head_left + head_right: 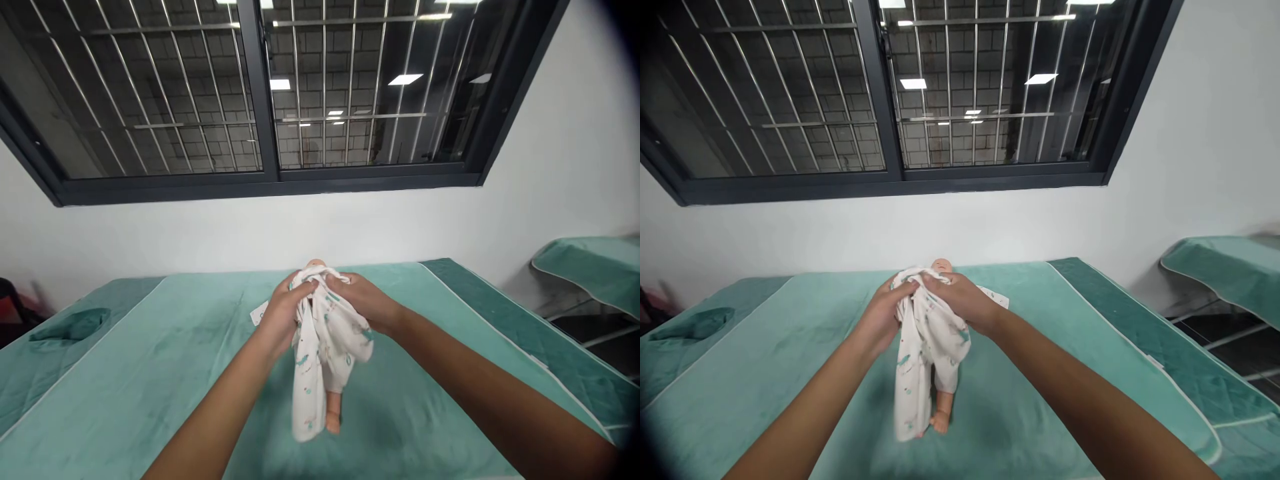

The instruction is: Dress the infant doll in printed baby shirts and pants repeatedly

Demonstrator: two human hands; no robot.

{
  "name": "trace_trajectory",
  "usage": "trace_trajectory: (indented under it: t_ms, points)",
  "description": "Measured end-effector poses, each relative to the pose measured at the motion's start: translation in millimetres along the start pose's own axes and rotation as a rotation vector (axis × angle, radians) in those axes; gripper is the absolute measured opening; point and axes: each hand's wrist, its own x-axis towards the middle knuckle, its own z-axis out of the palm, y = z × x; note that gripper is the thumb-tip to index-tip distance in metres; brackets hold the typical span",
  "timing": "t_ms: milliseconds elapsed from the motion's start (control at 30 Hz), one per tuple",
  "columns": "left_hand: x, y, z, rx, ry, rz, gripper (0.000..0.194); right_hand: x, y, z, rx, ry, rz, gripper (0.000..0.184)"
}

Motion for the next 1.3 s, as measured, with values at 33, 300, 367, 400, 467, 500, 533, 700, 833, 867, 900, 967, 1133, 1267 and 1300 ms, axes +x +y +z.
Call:
trace_trajectory:
  t_ms: [33, 300, 367, 400, 467, 500, 533, 700, 833, 867, 900, 967, 1133, 1267, 1300]
  points:
    - [1.2, -0.8, -0.4, -0.054, 0.019, 0.013, 0.025, -0.3, 1.0, -2.0, -0.01, -0.072, 0.025, 0.048]
    - [-12.5, -4.7, 3.2, -0.208, -0.206, -0.183, 0.035, -1.5, -3.7, -5.1, 0.108, -0.029, -0.021, 0.038]
    - [-15.7, -6.6, 2.8, -0.175, -0.281, -0.247, 0.038, 0.1, -5.7, -2.9, 0.186, 0.01, -0.064, 0.036]
    - [-16.5, -7.6, 1.7, -0.153, -0.316, -0.277, 0.039, 1.2, -6.0, -2.3, 0.21, 0.029, -0.082, 0.036]
    - [-16.5, -9.4, -1.5, -0.134, -0.369, -0.321, 0.041, 3.2, -4.4, -2.3, 0.239, 0.059, -0.102, 0.038]
    - [-15.7, -10.0, -3.0, -0.142, -0.38, -0.329, 0.043, 3.8, -2.5, -2.9, 0.243, 0.063, -0.101, 0.04]
    - [-14.4, -10.3, -4.2, -0.159, -0.373, -0.32, 0.046, 4.0, 0.2, -3.7, 0.239, 0.056, -0.093, 0.043]
    - [-2.0, -9.9, -6.6, -0.247, -0.145, -0.136, 0.048, 1.1, 17.4, -7.3, -0.009, -0.242, -0.008, 0.046]
    - [1.4, -20.8, -16.1, -0.212, -0.125, -0.148, 0.049, 0.4, 19.8, -5.5, -0.1, -0.2, 0.036, 0.036]
    - [-0.1, -25.3, -19.7, -0.204, -0.15, -0.169, 0.051, 0.6, 18.1, -4.3, -0.054, -0.122, 0.018, 0.033]
    - [-2.3, -29.7, -23.2, -0.194, -0.188, -0.197, 0.055, 0.6, 15.8, -2.9, 0.004, -0.054, -0.007, 0.031]
    - [-7.2, -36.8, -28.4, -0.165, -0.28, -0.26, 0.063, -0.1, 10.9, 1.0, 0.125, 0.014, -0.048, 0.029]
    - [-6.0, -37.4, -23.4, -0.223, -0.231, -0.172, 0.058, -4.2, 8.2, 9.9, 0.266, 0.011, -0.045, 0.033]
    - [3.2, -30.9, -10.6, -0.331, -0.08, -0.076, 0.049, -3.1, 15.5, 6.1, 0.04, -0.116, 0.015, 0.036]
    - [4.2, -30.4, -8.4, -0.346, -0.075, -0.086, 0.049, -1.9, 17.7, 4.0, 0.005, -0.126, 0.037, 0.036]
